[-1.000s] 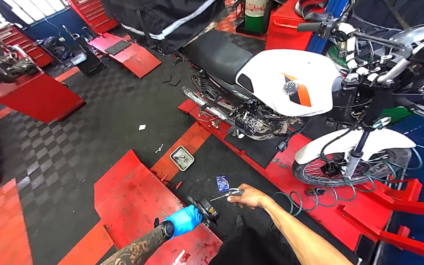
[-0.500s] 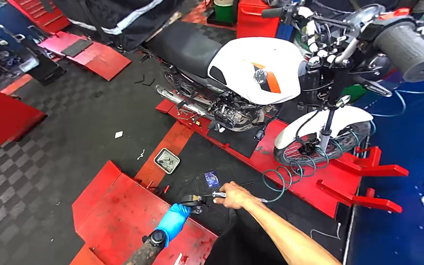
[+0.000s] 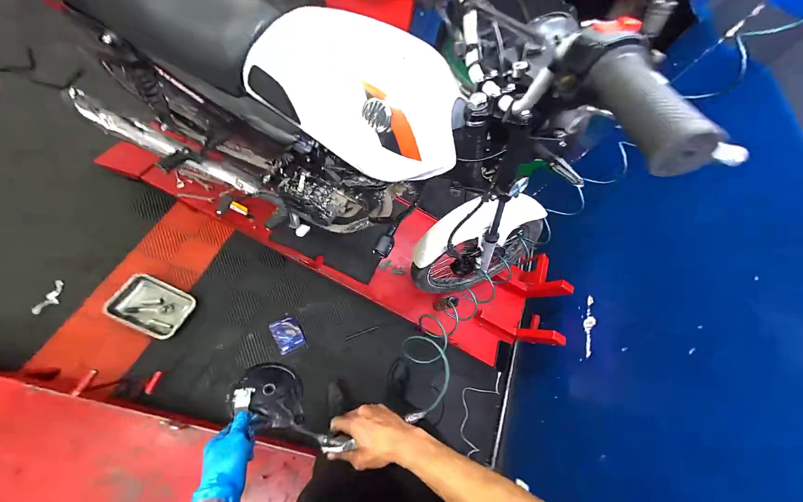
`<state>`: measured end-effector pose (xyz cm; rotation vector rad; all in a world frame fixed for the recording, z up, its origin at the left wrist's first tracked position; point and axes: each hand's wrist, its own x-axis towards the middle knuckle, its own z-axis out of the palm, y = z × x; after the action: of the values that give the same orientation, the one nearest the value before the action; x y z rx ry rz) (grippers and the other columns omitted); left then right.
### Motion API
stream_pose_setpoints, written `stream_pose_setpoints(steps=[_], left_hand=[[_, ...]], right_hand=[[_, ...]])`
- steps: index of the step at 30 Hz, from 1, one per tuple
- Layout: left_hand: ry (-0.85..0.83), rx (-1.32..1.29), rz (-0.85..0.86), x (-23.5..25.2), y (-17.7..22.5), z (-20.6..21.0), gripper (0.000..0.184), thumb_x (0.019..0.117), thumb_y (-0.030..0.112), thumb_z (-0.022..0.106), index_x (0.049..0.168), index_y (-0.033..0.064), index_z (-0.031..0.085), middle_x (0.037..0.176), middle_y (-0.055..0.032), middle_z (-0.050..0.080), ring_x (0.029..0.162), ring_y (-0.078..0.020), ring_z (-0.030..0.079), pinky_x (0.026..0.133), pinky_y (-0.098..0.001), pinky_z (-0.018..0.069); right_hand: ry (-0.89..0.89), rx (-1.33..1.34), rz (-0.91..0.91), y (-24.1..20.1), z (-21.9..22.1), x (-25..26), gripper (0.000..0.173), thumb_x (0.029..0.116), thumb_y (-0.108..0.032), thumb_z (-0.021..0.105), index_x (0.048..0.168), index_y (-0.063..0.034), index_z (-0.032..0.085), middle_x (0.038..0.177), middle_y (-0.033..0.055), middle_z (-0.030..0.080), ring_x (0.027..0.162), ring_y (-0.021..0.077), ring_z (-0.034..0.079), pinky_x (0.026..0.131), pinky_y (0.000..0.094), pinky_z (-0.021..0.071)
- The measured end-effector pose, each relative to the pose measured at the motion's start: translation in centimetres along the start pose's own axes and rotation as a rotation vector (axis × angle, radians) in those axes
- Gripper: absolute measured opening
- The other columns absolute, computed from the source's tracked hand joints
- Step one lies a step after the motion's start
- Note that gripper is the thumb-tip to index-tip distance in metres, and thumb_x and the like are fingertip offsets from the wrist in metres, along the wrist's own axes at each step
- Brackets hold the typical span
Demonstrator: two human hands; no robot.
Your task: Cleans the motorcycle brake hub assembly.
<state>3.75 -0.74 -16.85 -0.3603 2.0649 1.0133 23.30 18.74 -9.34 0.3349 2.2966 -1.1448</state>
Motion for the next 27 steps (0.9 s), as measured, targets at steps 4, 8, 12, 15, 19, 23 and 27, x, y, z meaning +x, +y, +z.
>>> stream_pose_setpoints(steps=[4, 8, 12, 15, 19, 23, 27], left_hand=[[-0.044, -0.398, -0.209, 0.9, -3.2, 5.7, 0.035, 0.1117, 0.032, 0.039, 0.100, 0.0091, 0.063, 0.066, 0.0037, 0.051, 0.052, -0.0087, 0.049, 0.049, -0.0257, 0.0456], [-0.028, -0.539, -0.323, 4.0, -8.8, 12.4, 0.033, 0.1112, 0.030, 0.039, 0.089, 0.0136, 0.057, 0.060, 0.0064, 0.044, 0.048, -0.0073, 0.042, 0.047, -0.0238, 0.0406], [0.034, -0.409, -0.424, 8.1, -15.0, 20.2, 0.042, 0.1123, 0.040, 0.035, 0.085, 0.0155, 0.056, 0.054, 0.0077, 0.035, 0.043, -0.0069, 0.034, 0.041, -0.0235, 0.0314], [0.114, -0.368, -0.561, 11.1, -16.5, 27.3, 0.044, 0.1130, 0.036, 0.034, 0.078, 0.0148, 0.051, 0.051, 0.0077, 0.035, 0.039, -0.0063, 0.034, 0.039, -0.0216, 0.0329], [0.070, -0.490, -0.548, 14.2, -19.5, 33.8, 0.039, 0.1138, 0.024, 0.031, 0.082, 0.0116, 0.050, 0.052, 0.0081, 0.038, 0.041, -0.0041, 0.037, 0.042, -0.0192, 0.0353], [0.061, -0.335, -0.695, 15.9, -19.9, 38.0, 0.040, 0.1138, 0.032, 0.031, 0.099, 0.0066, 0.058, 0.060, -0.0008, 0.041, 0.048, -0.0099, 0.040, 0.048, -0.0234, 0.0389], [0.017, -0.479, -0.438, 15.7, -22.0, 39.4, 0.052, 0.1080, 0.053, 0.038, 0.081, 0.0147, 0.058, 0.051, 0.0056, 0.035, 0.041, -0.0083, 0.032, 0.039, -0.0244, 0.0295]], right_hand=[[0.028, 0.001, 0.440, 9.9, 2.3, -2.6, 0.047, 0.0945, -0.031, 0.064, 0.140, -0.0187, 0.058, 0.126, 0.0129, 0.068, 0.109, 0.0336, 0.069, 0.089, 0.0600, 0.0564], [-0.062, -0.152, 0.836, 26.5, 5.3, -2.0, 0.062, 0.0911, -0.026, 0.065, 0.150, -0.0144, 0.048, 0.136, 0.0189, 0.062, 0.109, 0.0387, 0.069, 0.088, 0.0606, 0.0565], [-0.078, -0.317, 0.987, 44.2, 7.5, 3.3, 0.075, 0.0885, -0.024, 0.070, 0.154, -0.0043, 0.039, 0.144, 0.0272, 0.052, 0.109, 0.0429, 0.068, 0.088, 0.0596, 0.0574], [0.109, -0.306, 1.089, 56.2, 8.4, 8.5, 0.070, 0.0913, -0.024, 0.072, 0.148, 0.0032, 0.040, 0.141, 0.0325, 0.051, 0.114, 0.0468, 0.064, 0.091, 0.0615, 0.0553], [0.196, -0.321, 1.163, 67.7, 8.2, 13.8, 0.090, 0.0837, -0.028, 0.081, 0.151, 0.0057, 0.031, 0.142, 0.0355, 0.048, 0.119, 0.0496, 0.061, 0.093, 0.0632, 0.0545], [0.379, -0.057, 1.142, 71.4, 6.7, 14.6, 0.111, 0.0701, -0.038, 0.091, 0.154, 0.0034, 0.032, 0.144, 0.0379, 0.045, 0.129, 0.0545, 0.050, 0.101, 0.0693, 0.0461], [1.123, 0.404, 0.727, 66.7, 4.2, 15.7, 0.097, 0.0745, -0.031, 0.092, 0.148, 0.0016, 0.039, 0.136, 0.0179, 0.060, 0.126, 0.0249, 0.060, 0.108, 0.0425, 0.0515]])
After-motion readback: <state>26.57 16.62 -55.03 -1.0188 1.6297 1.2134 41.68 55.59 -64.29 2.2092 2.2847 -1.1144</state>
